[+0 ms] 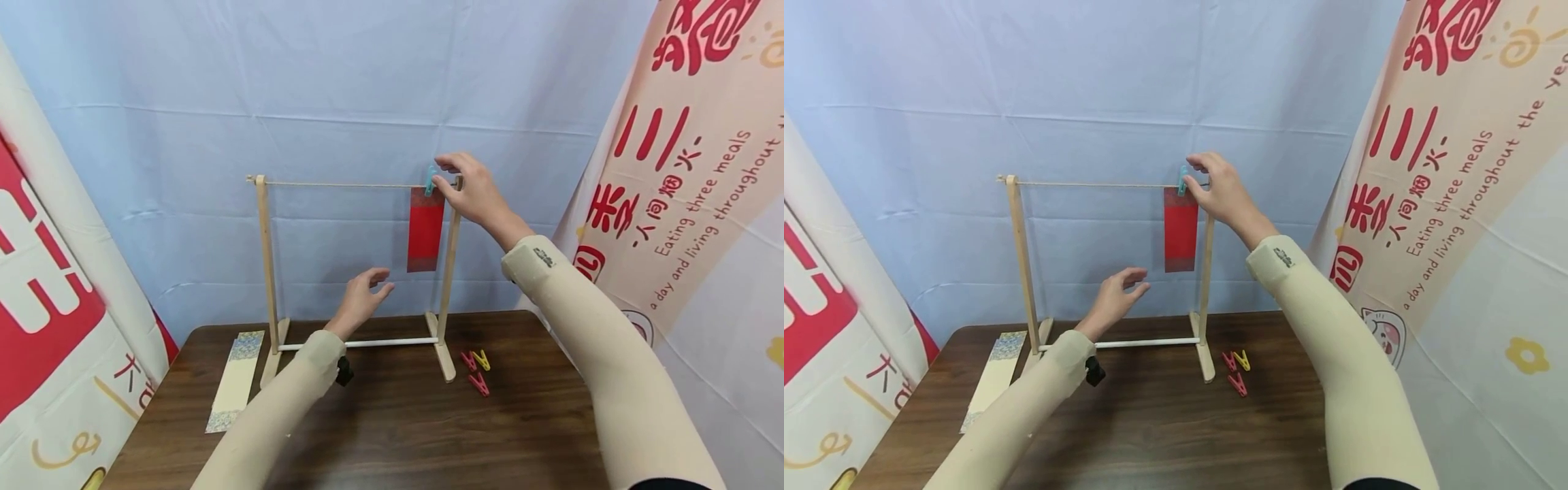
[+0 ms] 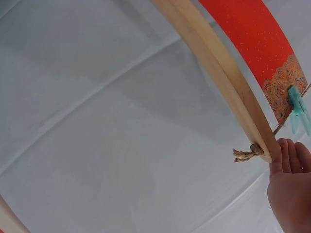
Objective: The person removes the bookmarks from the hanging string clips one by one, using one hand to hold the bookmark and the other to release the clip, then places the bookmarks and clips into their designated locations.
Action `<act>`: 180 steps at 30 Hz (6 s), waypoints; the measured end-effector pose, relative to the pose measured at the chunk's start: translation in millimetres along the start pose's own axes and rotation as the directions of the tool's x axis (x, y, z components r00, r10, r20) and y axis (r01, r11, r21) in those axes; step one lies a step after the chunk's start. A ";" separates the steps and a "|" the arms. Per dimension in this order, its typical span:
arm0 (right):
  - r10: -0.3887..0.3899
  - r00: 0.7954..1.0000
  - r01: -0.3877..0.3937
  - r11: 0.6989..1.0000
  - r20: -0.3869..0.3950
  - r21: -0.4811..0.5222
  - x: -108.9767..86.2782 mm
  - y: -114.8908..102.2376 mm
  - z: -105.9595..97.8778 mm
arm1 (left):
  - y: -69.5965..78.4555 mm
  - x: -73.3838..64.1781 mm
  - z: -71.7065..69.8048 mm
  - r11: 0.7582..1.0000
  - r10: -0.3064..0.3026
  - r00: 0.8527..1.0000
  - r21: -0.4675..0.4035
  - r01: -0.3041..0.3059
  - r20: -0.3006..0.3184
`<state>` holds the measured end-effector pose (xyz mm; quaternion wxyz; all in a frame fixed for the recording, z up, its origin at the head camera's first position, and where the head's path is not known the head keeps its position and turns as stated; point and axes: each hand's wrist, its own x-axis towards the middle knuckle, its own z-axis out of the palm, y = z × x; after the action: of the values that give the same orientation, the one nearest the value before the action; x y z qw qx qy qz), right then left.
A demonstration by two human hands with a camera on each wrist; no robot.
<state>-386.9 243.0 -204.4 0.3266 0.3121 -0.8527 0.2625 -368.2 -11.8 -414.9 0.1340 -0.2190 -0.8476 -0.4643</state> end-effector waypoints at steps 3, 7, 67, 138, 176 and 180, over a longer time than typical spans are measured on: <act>0.024 0.999 -0.024 1.000 0.023 0.007 1.4 -0.2 -0.8 | 0.6 3.3 2.5 1.000 0.008 1.000 0.009 -0.008 0.004; 0.057 0.997 -0.058 0.998 0.054 0.007 3.8 -0.7 0.2 | -0.3 6.2 5.5 1.000 0.010 1.000 0.017 -0.010 0.006; 0.212 0.975 -0.217 0.972 0.067 0.091 12.0 -2.4 6.6 | 13.7 18.2 31.8 0.995 0.019 0.999 -0.102 -0.023 -0.037; 0.035 0.951 0.043 0.969 -0.307 0.242 1.5 -5.9 17.4 | -22.4 -27.4 -5.1 0.991 0.038 0.983 -0.120 -0.060 -0.181; 0.061 0.967 0.052 0.903 -0.246 0.426 -67.0 -14.2 54.5 | -39.4 -50.1 -27.9 0.991 0.060 0.965 -0.104 -0.089 -0.255; 0.079 0.969 0.036 0.893 -0.233 0.449 -78.3 -7.2 62.1 | -40.8 -53.0 -30.1 0.992 0.048 0.965 -0.104 -0.077 -0.259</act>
<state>-359.8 226.0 -299.4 0.3453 0.3348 -0.7251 0.4929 -341.7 -69.7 -451.4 0.2442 -0.1912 -0.7882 -0.5316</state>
